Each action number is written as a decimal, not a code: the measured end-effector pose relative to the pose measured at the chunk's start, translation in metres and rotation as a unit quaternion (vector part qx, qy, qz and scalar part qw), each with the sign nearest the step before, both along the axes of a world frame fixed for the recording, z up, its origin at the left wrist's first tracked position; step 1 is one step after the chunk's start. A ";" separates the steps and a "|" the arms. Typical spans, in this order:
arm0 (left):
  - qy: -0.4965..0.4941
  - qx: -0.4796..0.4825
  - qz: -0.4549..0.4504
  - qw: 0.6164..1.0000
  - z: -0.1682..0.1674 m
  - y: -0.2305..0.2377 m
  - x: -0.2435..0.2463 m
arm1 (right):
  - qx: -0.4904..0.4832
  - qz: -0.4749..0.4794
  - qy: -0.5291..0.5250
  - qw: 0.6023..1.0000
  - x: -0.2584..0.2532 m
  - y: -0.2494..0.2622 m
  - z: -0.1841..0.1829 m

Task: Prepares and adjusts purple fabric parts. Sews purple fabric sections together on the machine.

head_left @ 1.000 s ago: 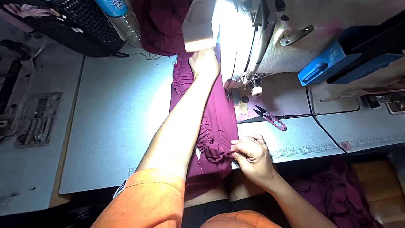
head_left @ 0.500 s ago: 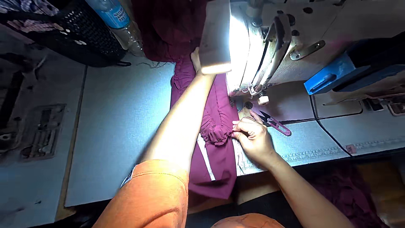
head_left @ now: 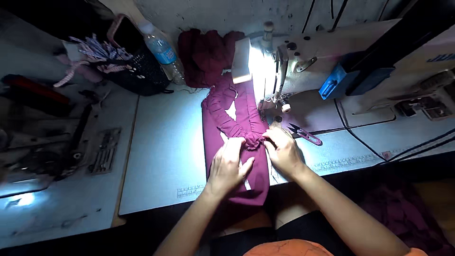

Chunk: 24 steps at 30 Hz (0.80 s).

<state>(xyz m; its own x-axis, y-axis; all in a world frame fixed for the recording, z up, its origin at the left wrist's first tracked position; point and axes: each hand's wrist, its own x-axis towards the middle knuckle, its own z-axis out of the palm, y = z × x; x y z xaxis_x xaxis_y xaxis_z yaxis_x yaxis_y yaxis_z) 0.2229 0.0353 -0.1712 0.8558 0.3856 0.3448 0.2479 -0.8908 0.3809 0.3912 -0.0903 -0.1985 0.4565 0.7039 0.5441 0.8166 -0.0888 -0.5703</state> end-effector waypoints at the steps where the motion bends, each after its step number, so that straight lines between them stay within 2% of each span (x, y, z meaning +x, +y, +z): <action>1: 0.028 0.005 0.007 1.000 0.002 -0.004 -0.011 | 0.001 0.012 -0.044 0.999 -0.005 -0.004 0.001; 4: 0.132 -0.019 -0.052 0.990 0.026 -0.022 -0.050 | -0.097 0.117 -0.091 0.984 -0.026 -0.026 0.017; 6: 0.174 0.007 -0.101 0.980 0.037 -0.034 -0.079 | -0.157 0.173 -0.095 0.968 -0.036 -0.044 0.029; 8: 0.155 0.040 -0.124 0.979 0.054 -0.047 -0.104 | -0.163 0.218 -0.103 0.957 -0.044 -0.060 0.037; 10: 0.121 0.050 -0.119 0.984 0.093 -0.066 -0.119 | -0.163 0.252 -0.099 0.949 -0.051 -0.074 0.044; 12: 0.097 -0.022 -0.161 0.982 0.136 -0.085 -0.126 | -0.164 0.284 -0.093 0.940 -0.059 -0.085 0.052; 13: 0.082 -0.075 -0.198 0.974 0.146 -0.090 -0.124 | -0.164 0.291 -0.098 0.938 -0.063 -0.088 0.054; 14: 0.060 -0.117 -0.219 0.967 0.144 -0.092 -0.118 | -0.159 0.297 -0.100 0.936 -0.066 -0.091 0.056; 15: 0.040 -0.118 -0.219 0.968 0.134 -0.092 -0.107 | -0.149 0.307 -0.092 0.935 -0.067 -0.094 0.057; 17: 0.013 -0.048 -0.205 0.978 0.098 -0.080 -0.076 | -0.128 0.334 -0.057 0.932 -0.067 -0.102 0.059; 19: 0.086 -0.013 -0.214 0.973 0.065 -0.060 -0.053 | -0.115 0.339 -0.045 0.933 -0.064 -0.113 0.061; 21: 0.166 0.022 -0.148 0.975 0.049 -0.046 -0.049 | -0.100 0.320 -0.045 0.941 -0.057 -0.126 0.063; 24: 0.285 0.074 0.098 0.951 0.081 -0.023 -0.070 | -0.087 0.283 -0.022 0.955 -0.044 -0.144 0.059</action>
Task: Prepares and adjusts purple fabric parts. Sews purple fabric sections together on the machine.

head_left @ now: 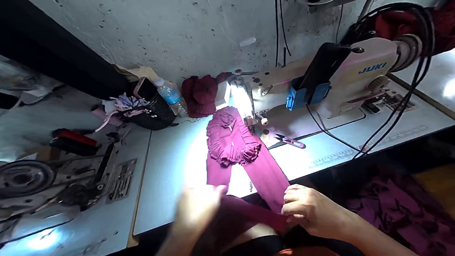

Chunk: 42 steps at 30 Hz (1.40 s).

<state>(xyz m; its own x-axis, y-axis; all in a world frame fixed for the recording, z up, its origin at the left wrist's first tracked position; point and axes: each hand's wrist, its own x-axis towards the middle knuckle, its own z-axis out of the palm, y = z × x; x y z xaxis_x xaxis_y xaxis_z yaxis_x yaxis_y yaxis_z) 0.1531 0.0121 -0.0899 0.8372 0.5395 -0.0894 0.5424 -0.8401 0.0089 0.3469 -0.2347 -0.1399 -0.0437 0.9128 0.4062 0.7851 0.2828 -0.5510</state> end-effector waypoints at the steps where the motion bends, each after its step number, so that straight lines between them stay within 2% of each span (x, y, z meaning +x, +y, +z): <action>1: 0.009 0.035 0.073 0.997 0.018 0.011 -0.011 | -0.008 -0.008 0.025 1.000 -0.001 -0.002 -0.007; 3: -0.003 0.115 0.155 0.981 0.051 0.020 -0.028 | -0.025 -0.004 0.096 0.995 -0.013 0.004 -0.027; 4: -0.029 0.151 0.143 0.978 0.062 0.014 -0.031 | -0.024 0.010 0.125 0.992 -0.025 0.011 -0.037; 6: -0.108 0.152 0.028 0.982 0.066 -0.018 -0.017 | -0.002 0.059 0.162 0.985 -0.053 0.026 -0.049; 8: -0.148 0.055 -0.067 0.985 0.032 -0.049 0.014 | 0.038 0.091 0.181 0.979 -0.073 0.038 -0.052; 10: -0.095 -0.066 -0.081 0.990 -0.017 -0.054 0.033 | 0.082 0.069 0.211 0.972 -0.078 0.043 -0.049; 11: -0.063 -0.085 -0.073 0.992 -0.039 -0.043 0.036 | 0.093 0.049 0.223 0.969 -0.077 0.043 -0.048; 13: -0.072 -0.065 -0.045 0.994 -0.072 -0.009 0.031 | 0.091 0.003 0.212 0.973 -0.075 0.038 -0.054; 16: -0.097 0.040 0.015 0.994 -0.078 0.032 0.013 | 0.064 -0.031 0.147 0.987 -0.077 0.028 -0.074; 19: -0.178 0.090 0.030 0.979 -0.067 0.029 0.021 | 0.045 -0.033 0.150 0.987 -0.073 0.020 -0.084; 22: -0.264 0.004 -0.064 0.962 -0.072 0.017 0.051 | 0.038 -0.035 0.179 0.982 -0.071 0.021 -0.088; 25: -0.205 -0.091 -0.052 0.973 -0.086 0.045 0.081 | 0.039 -0.022 0.183 0.982 -0.069 0.022 -0.085; 27: -0.204 -0.085 -0.074 0.973 -0.092 0.070 0.094 | 0.040 -0.026 0.181 0.982 -0.068 0.021 -0.085; 31: -0.137 0.019 -0.123 0.983 -0.068 0.076 0.094 | 0.028 -0.044 0.180 0.982 -0.064 0.016 -0.082; 34: -0.135 0.102 -0.136 0.976 -0.031 0.050 0.059 | 0.024 -0.049 0.183 0.982 -0.062 0.014 -0.076; 37: -0.133 0.158 -0.094 0.974 0.006 0.006 0.020 | 0.021 -0.050 0.176 0.983 -0.065 0.013 -0.073; 39: -0.161 0.140 -0.067 0.975 0.018 -0.021 0.001 | 0.025 -0.044 0.162 0.986 -0.069 0.015 -0.071; 42: -0.259 0.148 -0.075 0.951 0.010 -0.048 -0.016 | 0.031 -0.039 0.135 0.990 -0.074 0.018 -0.067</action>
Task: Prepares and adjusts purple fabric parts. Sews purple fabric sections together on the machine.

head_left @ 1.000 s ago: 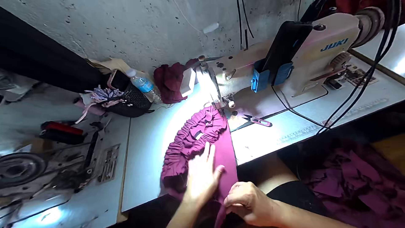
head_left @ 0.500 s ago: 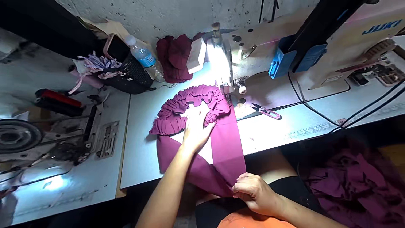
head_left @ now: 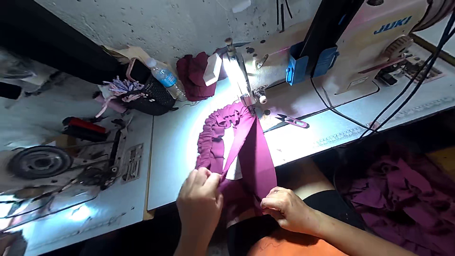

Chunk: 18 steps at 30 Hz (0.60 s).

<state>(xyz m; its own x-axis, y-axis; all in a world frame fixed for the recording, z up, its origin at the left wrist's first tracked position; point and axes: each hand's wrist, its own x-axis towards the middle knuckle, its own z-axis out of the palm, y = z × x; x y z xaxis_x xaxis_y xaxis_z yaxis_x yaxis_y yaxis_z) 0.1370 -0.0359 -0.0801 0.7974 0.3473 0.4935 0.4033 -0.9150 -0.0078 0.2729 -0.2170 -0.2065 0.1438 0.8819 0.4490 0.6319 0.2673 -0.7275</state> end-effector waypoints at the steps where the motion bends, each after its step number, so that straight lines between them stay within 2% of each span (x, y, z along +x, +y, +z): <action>1: -0.038 0.009 -0.012 0.999 -0.008 -0.008 -0.003 | 0.000 -0.003 -0.009 1.000 -0.001 -0.001 0.002; 4: -0.113 0.018 -0.043 0.993 -0.024 -0.031 -0.010 | -0.004 -0.018 -0.032 0.999 -0.003 -0.005 0.003; 7: -0.136 0.035 -0.046 0.989 -0.028 -0.048 -0.009 | 0.001 -0.023 -0.069 0.997 -0.005 -0.009 -0.002; 11: -0.112 0.019 -0.040 0.993 -0.030 -0.059 -0.008 | 0.037 -0.014 -0.140 0.989 -0.011 -0.011 -0.013; 15: -0.081 -0.022 -0.154 0.984 -0.045 -0.067 -0.007 | 0.041 0.009 -0.129 0.991 -0.016 -0.020 -0.023; 18: -0.002 -0.074 -0.202 0.976 -0.065 -0.065 0.003 | 0.036 0.021 -0.124 0.991 -0.014 -0.025 -0.026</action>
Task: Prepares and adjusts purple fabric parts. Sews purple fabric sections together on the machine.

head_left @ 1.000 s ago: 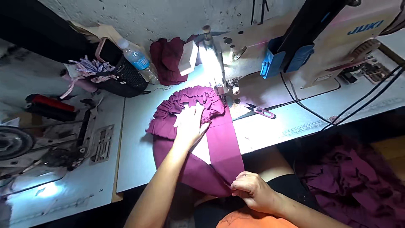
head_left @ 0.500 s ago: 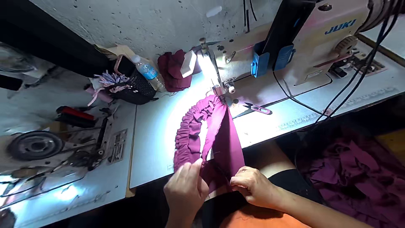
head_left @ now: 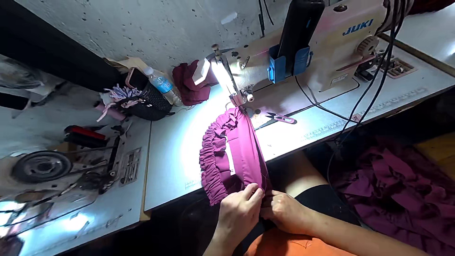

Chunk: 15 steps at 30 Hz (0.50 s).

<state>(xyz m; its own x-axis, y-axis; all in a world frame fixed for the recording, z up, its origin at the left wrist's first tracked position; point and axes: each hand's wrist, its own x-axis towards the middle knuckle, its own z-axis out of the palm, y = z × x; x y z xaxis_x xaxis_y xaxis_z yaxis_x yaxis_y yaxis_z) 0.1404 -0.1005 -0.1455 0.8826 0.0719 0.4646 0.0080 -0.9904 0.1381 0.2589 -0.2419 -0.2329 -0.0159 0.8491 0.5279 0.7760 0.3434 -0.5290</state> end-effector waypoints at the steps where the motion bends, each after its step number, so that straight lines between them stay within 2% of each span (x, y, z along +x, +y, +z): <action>1: 0.025 -0.014 0.002 1.000 -0.008 0.001 0.004 | -0.005 0.007 0.009 1.000 0.001 -0.002 -0.002; 4: 0.027 -0.021 0.071 0.997 -0.029 -0.002 0.017 | -0.023 0.039 0.086 0.995 0.004 -0.009 -0.011; 6: -0.005 -0.017 0.134 0.991 -0.036 -0.007 0.023 | -0.015 0.031 0.191 0.981 0.005 -0.013 -0.010; 8: -0.029 -0.027 0.188 0.981 -0.041 -0.010 0.028 | 0.003 -0.030 0.325 0.945 0.008 -0.012 -0.004; 10: -0.039 -0.052 0.236 0.970 -0.042 -0.016 0.031 | -0.005 -0.145 0.427 0.893 0.014 -0.002 0.005; 12: -0.043 -0.067 0.278 0.957 -0.041 -0.020 0.034 | -0.044 -0.247 0.463 0.850 0.025 0.012 0.007; 15: -0.076 -0.064 0.305 0.947 -0.038 -0.020 0.039 | -0.130 -0.315 0.444 0.829 0.036 0.025 0.005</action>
